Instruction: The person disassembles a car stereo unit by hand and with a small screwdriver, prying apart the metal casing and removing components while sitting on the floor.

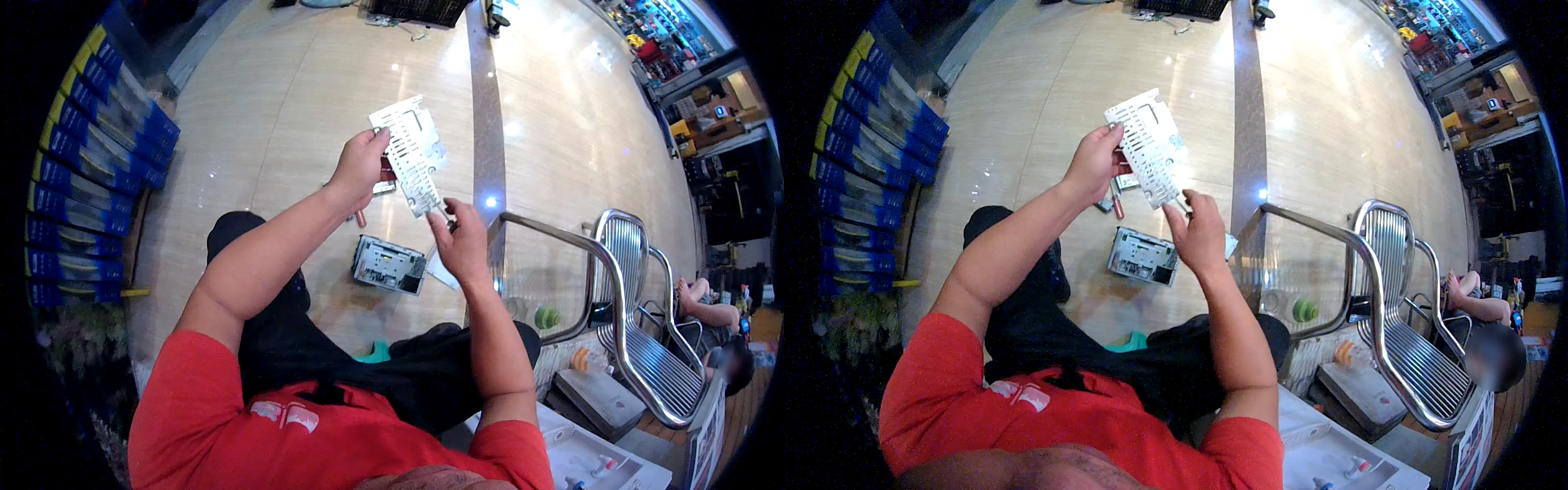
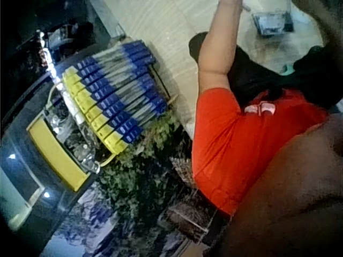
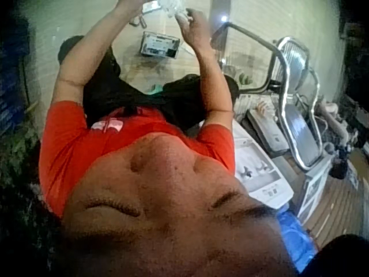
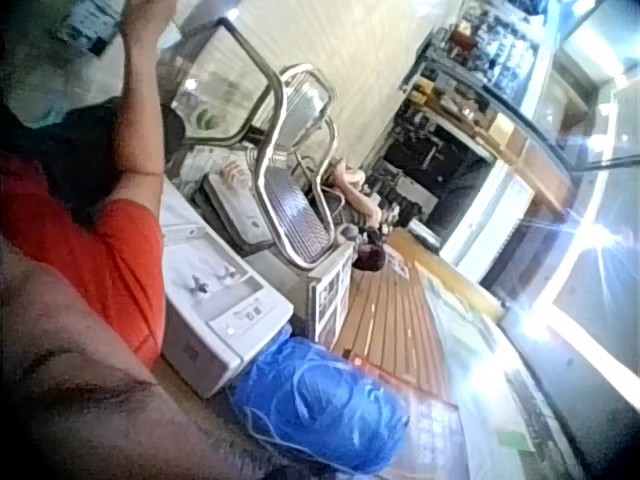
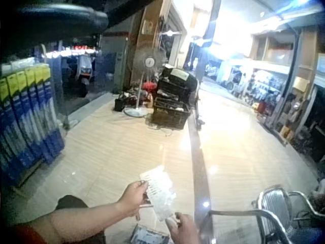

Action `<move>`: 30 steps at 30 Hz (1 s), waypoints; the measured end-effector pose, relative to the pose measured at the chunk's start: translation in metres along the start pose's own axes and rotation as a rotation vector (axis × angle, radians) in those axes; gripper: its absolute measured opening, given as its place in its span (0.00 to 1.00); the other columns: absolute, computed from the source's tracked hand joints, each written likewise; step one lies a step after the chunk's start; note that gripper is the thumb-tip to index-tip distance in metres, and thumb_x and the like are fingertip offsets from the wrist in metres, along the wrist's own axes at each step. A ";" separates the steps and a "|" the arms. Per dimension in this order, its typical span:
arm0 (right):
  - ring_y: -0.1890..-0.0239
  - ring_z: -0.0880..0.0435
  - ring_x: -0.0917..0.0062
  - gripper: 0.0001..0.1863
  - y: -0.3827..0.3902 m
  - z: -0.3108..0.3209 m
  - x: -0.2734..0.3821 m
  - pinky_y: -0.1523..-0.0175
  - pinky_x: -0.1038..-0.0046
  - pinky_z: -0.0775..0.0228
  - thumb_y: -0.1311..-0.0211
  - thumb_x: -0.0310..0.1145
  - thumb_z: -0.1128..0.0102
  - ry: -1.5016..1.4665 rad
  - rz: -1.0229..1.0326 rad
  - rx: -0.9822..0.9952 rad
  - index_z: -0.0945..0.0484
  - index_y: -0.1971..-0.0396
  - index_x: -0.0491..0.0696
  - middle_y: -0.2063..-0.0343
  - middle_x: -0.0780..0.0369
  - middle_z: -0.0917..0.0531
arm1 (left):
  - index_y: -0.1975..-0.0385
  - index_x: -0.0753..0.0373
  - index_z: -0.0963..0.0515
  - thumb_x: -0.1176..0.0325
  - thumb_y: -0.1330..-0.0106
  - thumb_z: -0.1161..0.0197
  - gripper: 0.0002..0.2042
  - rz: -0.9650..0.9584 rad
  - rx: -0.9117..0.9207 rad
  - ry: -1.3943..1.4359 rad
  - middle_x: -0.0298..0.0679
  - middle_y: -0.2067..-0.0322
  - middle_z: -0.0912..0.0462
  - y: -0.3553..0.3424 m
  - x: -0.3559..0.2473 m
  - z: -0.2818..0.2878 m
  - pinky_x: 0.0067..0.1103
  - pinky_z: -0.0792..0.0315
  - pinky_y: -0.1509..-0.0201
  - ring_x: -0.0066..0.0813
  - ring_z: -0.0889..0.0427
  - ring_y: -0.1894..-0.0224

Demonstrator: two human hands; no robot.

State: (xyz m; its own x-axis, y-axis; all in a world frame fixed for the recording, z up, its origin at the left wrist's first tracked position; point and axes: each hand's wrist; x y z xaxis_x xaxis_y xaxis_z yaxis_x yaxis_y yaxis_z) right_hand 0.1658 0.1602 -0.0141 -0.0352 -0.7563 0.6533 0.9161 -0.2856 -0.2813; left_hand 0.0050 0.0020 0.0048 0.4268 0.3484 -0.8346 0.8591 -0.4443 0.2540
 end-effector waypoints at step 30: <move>0.58 0.17 0.54 0.32 0.007 -0.016 0.020 0.54 0.58 0.24 0.43 0.49 0.26 0.155 -0.144 0.084 0.25 0.48 0.40 0.60 0.48 0.18 | 0.50 0.65 0.27 0.60 0.19 0.53 0.14 0.102 0.106 0.025 0.42 0.56 0.17 0.008 0.014 0.000 0.35 0.15 0.53 0.33 0.13 0.56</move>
State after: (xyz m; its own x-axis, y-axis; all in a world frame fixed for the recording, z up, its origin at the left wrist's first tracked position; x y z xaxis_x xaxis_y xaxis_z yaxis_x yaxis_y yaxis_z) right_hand 0.1655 0.1336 -0.0138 -0.2228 -0.7944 0.5650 0.9271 -0.3519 -0.1293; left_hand 0.0181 0.0035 -0.0048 0.5184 0.3173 -0.7941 0.7769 -0.5628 0.2823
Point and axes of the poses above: each hand's wrist, its own y-axis away from the middle knuckle, its own z-axis out of the back of the hand, x = y × z
